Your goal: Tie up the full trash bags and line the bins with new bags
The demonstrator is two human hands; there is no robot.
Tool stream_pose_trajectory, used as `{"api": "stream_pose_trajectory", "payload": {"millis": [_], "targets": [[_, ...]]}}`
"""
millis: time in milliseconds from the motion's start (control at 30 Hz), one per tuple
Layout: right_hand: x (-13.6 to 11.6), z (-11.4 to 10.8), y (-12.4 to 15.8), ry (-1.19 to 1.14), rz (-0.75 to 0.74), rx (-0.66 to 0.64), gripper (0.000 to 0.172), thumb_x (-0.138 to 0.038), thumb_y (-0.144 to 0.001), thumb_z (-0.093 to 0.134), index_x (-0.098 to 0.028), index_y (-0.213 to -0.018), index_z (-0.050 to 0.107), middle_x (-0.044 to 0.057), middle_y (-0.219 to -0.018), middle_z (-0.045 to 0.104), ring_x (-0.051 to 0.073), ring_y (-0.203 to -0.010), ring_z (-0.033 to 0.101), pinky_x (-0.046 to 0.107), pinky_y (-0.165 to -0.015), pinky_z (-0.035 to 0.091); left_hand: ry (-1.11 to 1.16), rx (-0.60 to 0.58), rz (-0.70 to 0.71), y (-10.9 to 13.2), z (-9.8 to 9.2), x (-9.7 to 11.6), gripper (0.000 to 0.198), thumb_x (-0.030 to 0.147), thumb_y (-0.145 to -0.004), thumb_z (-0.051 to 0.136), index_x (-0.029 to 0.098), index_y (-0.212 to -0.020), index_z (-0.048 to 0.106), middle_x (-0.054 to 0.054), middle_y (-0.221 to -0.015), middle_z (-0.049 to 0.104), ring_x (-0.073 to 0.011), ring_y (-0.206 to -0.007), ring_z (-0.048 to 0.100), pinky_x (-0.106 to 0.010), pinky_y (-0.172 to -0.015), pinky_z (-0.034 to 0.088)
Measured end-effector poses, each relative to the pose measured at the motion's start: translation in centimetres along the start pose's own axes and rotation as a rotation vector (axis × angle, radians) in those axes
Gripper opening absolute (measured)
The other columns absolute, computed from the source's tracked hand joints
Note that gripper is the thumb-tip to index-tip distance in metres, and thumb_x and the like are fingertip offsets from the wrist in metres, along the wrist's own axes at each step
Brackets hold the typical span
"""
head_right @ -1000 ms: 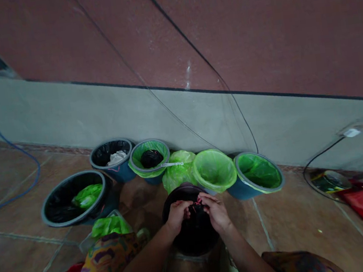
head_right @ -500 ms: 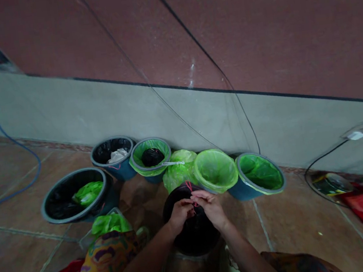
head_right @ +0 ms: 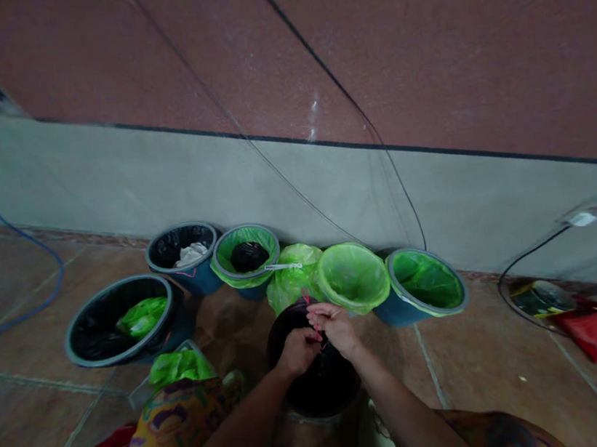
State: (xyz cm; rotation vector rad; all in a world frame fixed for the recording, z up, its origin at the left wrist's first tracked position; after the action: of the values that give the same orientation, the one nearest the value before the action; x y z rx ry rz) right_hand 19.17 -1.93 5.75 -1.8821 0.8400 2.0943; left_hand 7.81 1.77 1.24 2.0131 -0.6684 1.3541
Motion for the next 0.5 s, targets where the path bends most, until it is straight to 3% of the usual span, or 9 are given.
{"api": "stream_pose_trajectory", "payload": {"millis": [133, 267, 333, 433, 500], "targets": [[0.5, 1.1, -0.2, 0.050, -0.038, -0.051, 0.038, -0.042, -0.061, 0.078, -0.017, -0.090, 0.075, 0.008, -0.081, 0.077, 0.019, -0.075, 0.068, 0.034, -0.072, 0.054, -0.031, -0.013, 0.065, 0.3, 0.1, 0.5, 0.020, 0.024, -0.081, 0.055, 0.017, -0.075, 0.073, -0.003, -0.073, 0.071, -0.0145, -0.066, 0.060, -0.024, -0.069, 0.043], [1.6, 0.6, -0.5, 0.172, -0.129, 0.014, 0.049, -0.038, -0.073, 0.067, -0.020, -0.119, 0.067, 0.007, -0.097, 0.078, 0.020, -0.085, 0.070, 0.035, -0.080, 0.055, -0.044, -0.006, 0.093, 0.6, 0.0, 0.8, 0.035, 0.032, -0.092, 0.043, 0.016, -0.076, 0.070, -0.004, -0.071, 0.069, -0.0158, -0.067, 0.061, -0.025, -0.068, 0.045], [2.3, 0.2, -0.5, 0.278, -0.149, 0.052, 0.048, -0.034, -0.081, 0.058, -0.021, -0.127, 0.062, 0.007, -0.106, 0.077, 0.020, -0.091, 0.071, 0.037, -0.086, 0.055, -0.023, -0.013, 0.111, 0.9, 0.1, 1.0, 0.033, 0.030, -0.093, 0.042, 0.017, -0.087, 0.072, -0.007, -0.082, 0.073, -0.0186, -0.077, 0.066, -0.027, -0.075, 0.049], [3.0, -0.1, 0.3, 0.520, -0.170, 0.049, 0.043, -0.026, -0.086, 0.046, -0.020, -0.124, 0.065, 0.009, -0.109, 0.077, 0.022, -0.100, 0.071, 0.039, -0.095, 0.053, 0.031, -0.039, 0.161, 1.3, 0.5, 1.4, 0.030, 0.027, -0.090, 0.047, 0.020, -0.107, 0.071, -0.009, -0.103, 0.075, -0.0228, -0.100, 0.068, -0.032, -0.091, 0.051], [3.1, -0.1, 1.0, 0.676, -0.186, 0.046, 0.042, -0.021, -0.087, 0.041, -0.019, -0.120, 0.068, 0.009, -0.109, 0.077, 0.022, -0.104, 0.070, 0.038, -0.097, 0.051, 0.058, -0.039, 0.144, 1.5, 0.9, 1.3, 0.030, 0.028, -0.089, 0.049, 0.021, -0.108, 0.071, -0.010, -0.106, 0.075, -0.0247, -0.105, 0.067, -0.035, -0.096, 0.050]]}}
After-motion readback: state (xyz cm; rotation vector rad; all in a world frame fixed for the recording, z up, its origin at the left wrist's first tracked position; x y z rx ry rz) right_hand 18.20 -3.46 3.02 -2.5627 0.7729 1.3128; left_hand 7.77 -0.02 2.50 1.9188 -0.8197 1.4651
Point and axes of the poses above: each hand's wrist, its own y-axis away from the middle knuckle, its own z-axis out of the palm, x = y × z, the point moved 4 cm from there along -y, towards the middle knuckle
